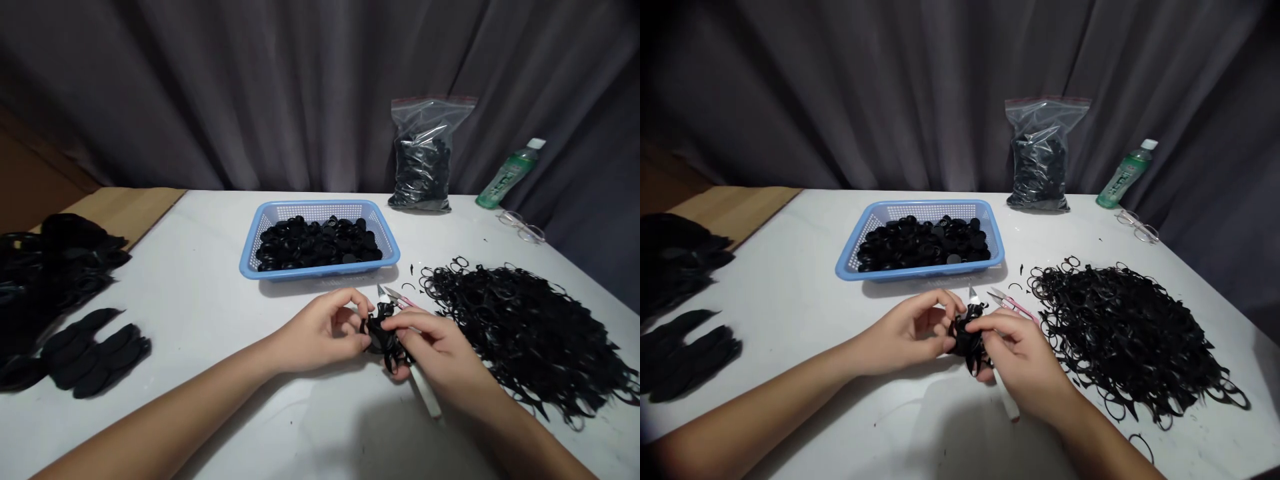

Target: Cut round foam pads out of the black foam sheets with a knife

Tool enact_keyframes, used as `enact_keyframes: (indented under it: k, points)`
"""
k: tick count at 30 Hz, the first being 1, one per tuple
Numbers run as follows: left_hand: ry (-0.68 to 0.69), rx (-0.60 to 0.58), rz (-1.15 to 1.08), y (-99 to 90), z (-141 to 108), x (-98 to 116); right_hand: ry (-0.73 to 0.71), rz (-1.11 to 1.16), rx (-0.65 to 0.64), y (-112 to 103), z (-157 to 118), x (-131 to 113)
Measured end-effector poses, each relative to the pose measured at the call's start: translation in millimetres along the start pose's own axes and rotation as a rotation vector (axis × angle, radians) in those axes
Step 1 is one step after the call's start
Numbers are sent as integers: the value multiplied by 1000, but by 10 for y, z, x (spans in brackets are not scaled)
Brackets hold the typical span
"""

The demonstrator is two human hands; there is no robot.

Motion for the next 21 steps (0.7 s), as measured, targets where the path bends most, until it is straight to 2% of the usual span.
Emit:
enact_keyframes:
  k: [3, 7, 10, 16, 21]
  points:
    - [-17, 24, -61, 13, -6, -36, 2, 26, -2, 1, 10, 4]
    - [-48, -14, -188, 57, 7, -53, -41, -8, 34, -41, 25, 2]
    - [-66, 19, -232, 35, 27, -54, -48, -42, 73, -76, 33, 20]
    - [-124, 113, -183, -49, 41, -61, 40, -10, 56, -54, 45, 98]
    - [-152, 138, -27, -69, 31, -51, 140, 16, -25, 45, 25, 193]
Point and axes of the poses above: each hand's wrist, its own z-axis towards the middle knuckle, its own y-axis out of the palm, x = y × z, the point moved 7 cm from there along z, towards the middle knuckle, and after that the axes turned 6 degrees about x, right-handed, at the moved point
